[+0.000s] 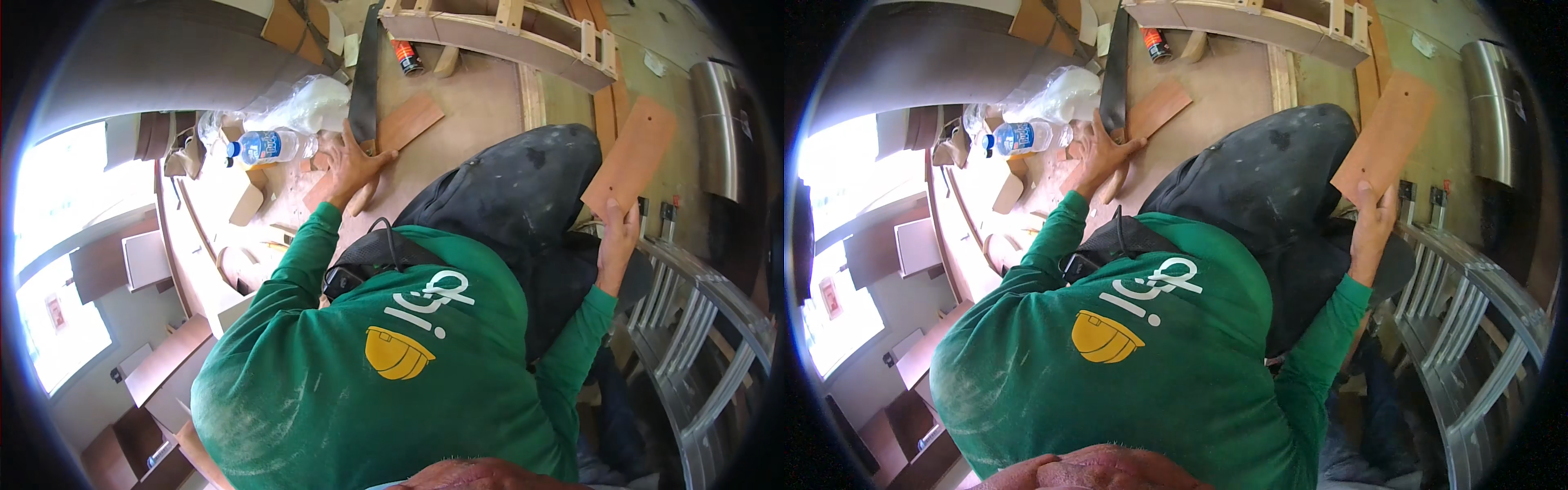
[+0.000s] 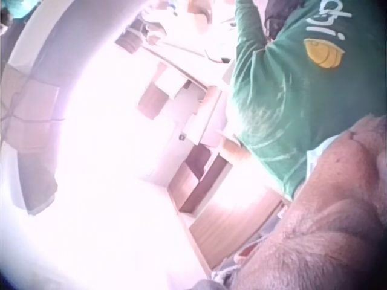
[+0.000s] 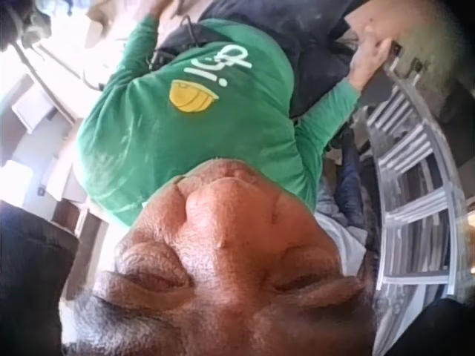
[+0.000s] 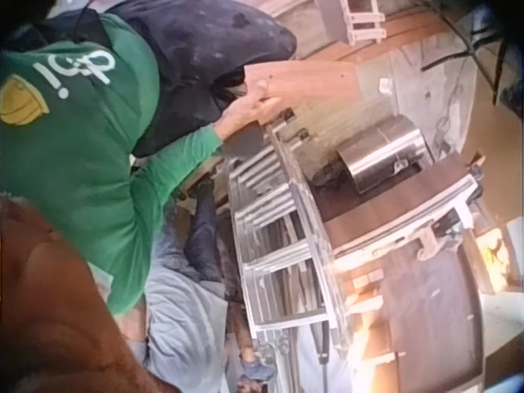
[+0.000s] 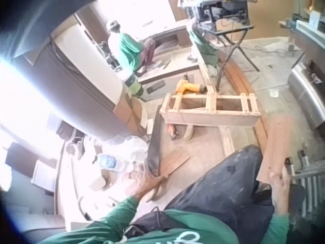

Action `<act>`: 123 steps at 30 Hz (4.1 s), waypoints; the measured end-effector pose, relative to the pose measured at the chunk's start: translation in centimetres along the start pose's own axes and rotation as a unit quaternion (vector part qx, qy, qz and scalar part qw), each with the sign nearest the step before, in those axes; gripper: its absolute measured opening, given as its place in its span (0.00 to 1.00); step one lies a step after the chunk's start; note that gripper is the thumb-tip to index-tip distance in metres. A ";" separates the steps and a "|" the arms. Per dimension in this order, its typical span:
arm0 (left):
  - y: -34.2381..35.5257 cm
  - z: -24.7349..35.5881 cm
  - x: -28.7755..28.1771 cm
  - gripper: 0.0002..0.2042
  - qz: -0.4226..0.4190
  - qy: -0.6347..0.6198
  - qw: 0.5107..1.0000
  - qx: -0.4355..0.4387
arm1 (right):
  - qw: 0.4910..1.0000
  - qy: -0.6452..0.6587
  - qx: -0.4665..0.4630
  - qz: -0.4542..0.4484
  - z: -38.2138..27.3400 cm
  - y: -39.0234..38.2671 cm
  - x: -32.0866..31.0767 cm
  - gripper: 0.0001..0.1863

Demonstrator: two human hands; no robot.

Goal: The person fits wooden slats into a wooden frame and uses a hand saw to cut through a wooden piece held in their lap.

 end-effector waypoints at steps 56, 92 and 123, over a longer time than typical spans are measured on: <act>-1.8 45.4 18.3 0.19 -0.558 -0.518 0.613 0.209 | 0.954 0.275 0.063 0.097 3.1 -5.0 -4.2 0.31; 0.1 44.9 19.5 0.14 -0.582 -0.620 0.496 0.174 | 0.993 0.115 0.022 -0.018 1.1 -4.5 -3.5 0.31; 0.1 44.8 19.0 0.19 -0.622 -0.623 0.460 0.119 | 0.989 0.109 -0.019 -0.096 1.4 -3.4 -2.1 0.23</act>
Point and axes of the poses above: each hand's wrist, its own y-axis towards the middle knuckle, its own x-axis out of the palm, z = x × y, the point moved 4 cm from there along y, towards the middle knuckle, and after that the axes turned 11 degrees about -z, right-handed, at the moved point
